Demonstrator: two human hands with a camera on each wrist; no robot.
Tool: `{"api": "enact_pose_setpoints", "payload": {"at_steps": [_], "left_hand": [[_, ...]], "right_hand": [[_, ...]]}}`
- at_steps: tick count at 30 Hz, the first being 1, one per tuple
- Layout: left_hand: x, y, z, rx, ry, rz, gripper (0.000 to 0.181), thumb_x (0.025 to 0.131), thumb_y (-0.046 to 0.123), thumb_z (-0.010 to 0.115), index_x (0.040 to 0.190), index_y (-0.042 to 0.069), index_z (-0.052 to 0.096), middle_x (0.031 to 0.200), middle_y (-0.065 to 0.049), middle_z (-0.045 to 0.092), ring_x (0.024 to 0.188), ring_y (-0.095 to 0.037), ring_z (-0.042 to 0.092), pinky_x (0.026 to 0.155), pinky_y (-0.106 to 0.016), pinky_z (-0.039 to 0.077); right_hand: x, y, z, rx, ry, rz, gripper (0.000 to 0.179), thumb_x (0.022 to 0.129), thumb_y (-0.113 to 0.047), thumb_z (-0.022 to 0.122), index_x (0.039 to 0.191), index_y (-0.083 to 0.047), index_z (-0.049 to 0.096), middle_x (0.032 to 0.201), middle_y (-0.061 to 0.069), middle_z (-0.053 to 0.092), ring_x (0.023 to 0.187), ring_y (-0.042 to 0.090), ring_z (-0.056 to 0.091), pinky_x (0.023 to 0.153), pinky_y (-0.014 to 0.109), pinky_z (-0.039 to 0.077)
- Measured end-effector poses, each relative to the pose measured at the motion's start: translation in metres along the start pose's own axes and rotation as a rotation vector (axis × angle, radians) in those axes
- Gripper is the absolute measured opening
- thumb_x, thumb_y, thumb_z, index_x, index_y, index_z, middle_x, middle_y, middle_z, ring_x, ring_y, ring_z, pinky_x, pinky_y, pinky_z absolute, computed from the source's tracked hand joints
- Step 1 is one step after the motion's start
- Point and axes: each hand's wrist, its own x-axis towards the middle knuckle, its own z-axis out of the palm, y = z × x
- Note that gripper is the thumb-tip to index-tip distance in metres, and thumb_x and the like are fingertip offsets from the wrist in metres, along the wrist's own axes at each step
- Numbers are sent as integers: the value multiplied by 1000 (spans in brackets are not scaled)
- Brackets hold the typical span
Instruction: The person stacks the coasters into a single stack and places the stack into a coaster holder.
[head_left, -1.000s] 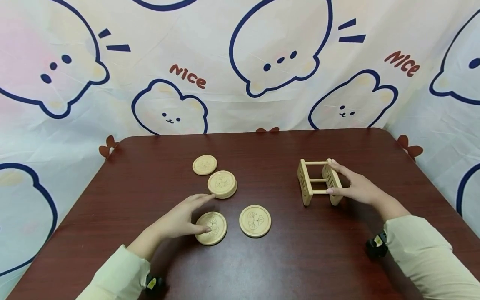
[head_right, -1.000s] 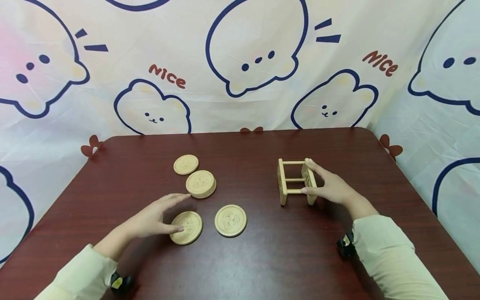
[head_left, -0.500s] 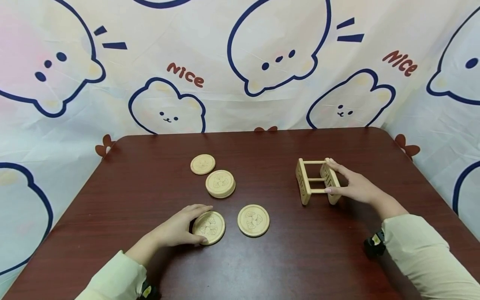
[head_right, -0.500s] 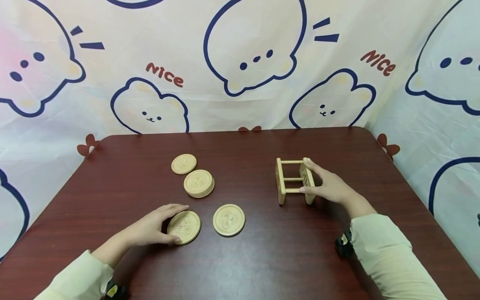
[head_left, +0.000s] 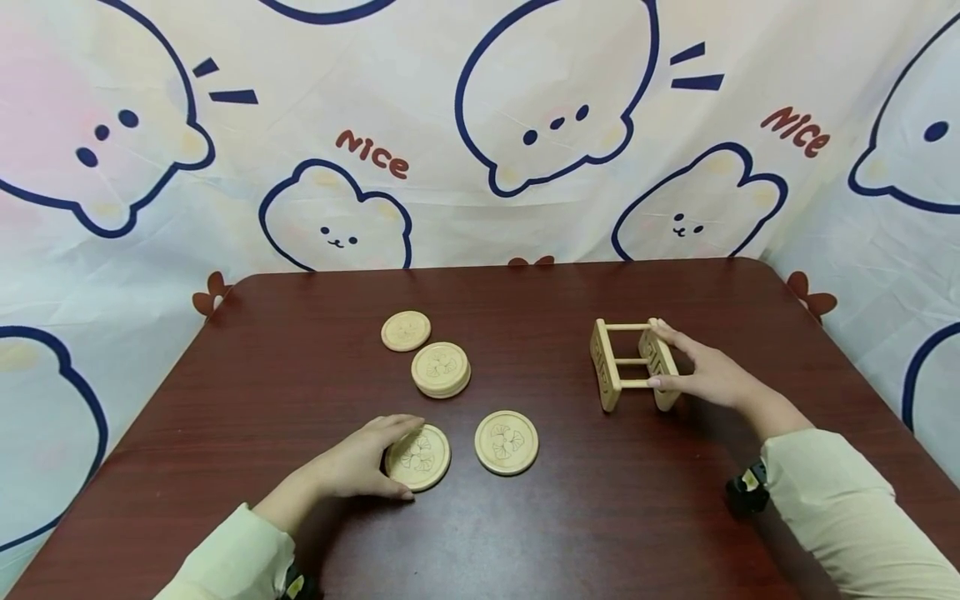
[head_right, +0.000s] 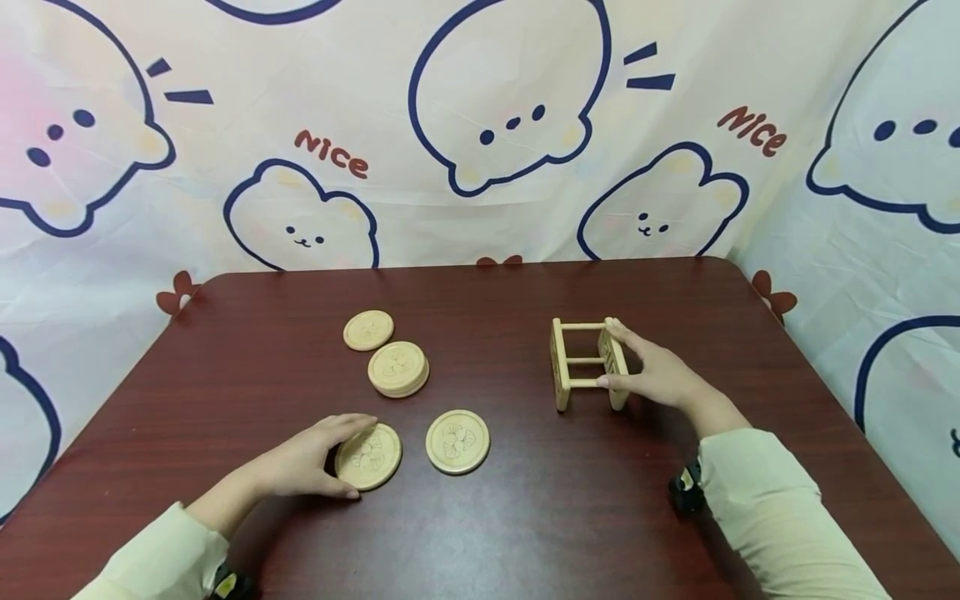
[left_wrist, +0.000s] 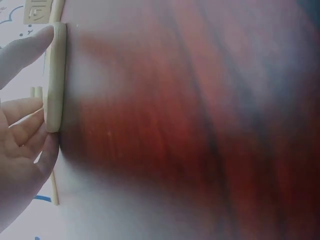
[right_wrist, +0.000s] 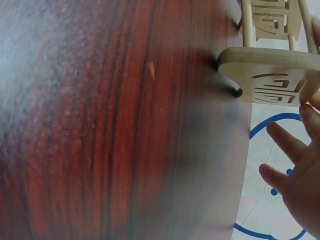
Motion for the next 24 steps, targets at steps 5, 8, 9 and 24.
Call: {"api": "enact_pose_setpoints", "payload": {"at_steps": [5,8,9,24], "left_hand": [[1,-1,3,35,9,0,84,56,28,79,126,-1,41,125,-10,42,114,-26,37,90,-43,32],[1,-2,4,53,19,1,84,56,27,79,125,-1,41,124,-10,43,114,-26,37,91,-43,32],[2,-2,4,56,22,1,84,56,27,79,125,0,42,124,-10,43,114,-26,37,91,-43,31],[3,-4,1,24,24,0,82,55,31,80,123,2,46,121,-10,45,111,-25,39,89,-42,33]], "right_hand": [[0,0,-1,11,-8,12,87,74,-48,60,140,-21,11,143,8,7,125,37,12,90,59,17],[0,-1,-2,9,-8,10,86,74,-48,60,140,-20,12,143,8,7,125,36,12,90,59,16],[0,-1,-2,8,-8,11,86,74,-48,60,140,-20,12,143,8,7,125,36,12,90,59,16],[1,0,-2,-8,-11,14,87,74,-48,60,140,-20,11,143,8,6,124,39,12,89,60,17]]}}
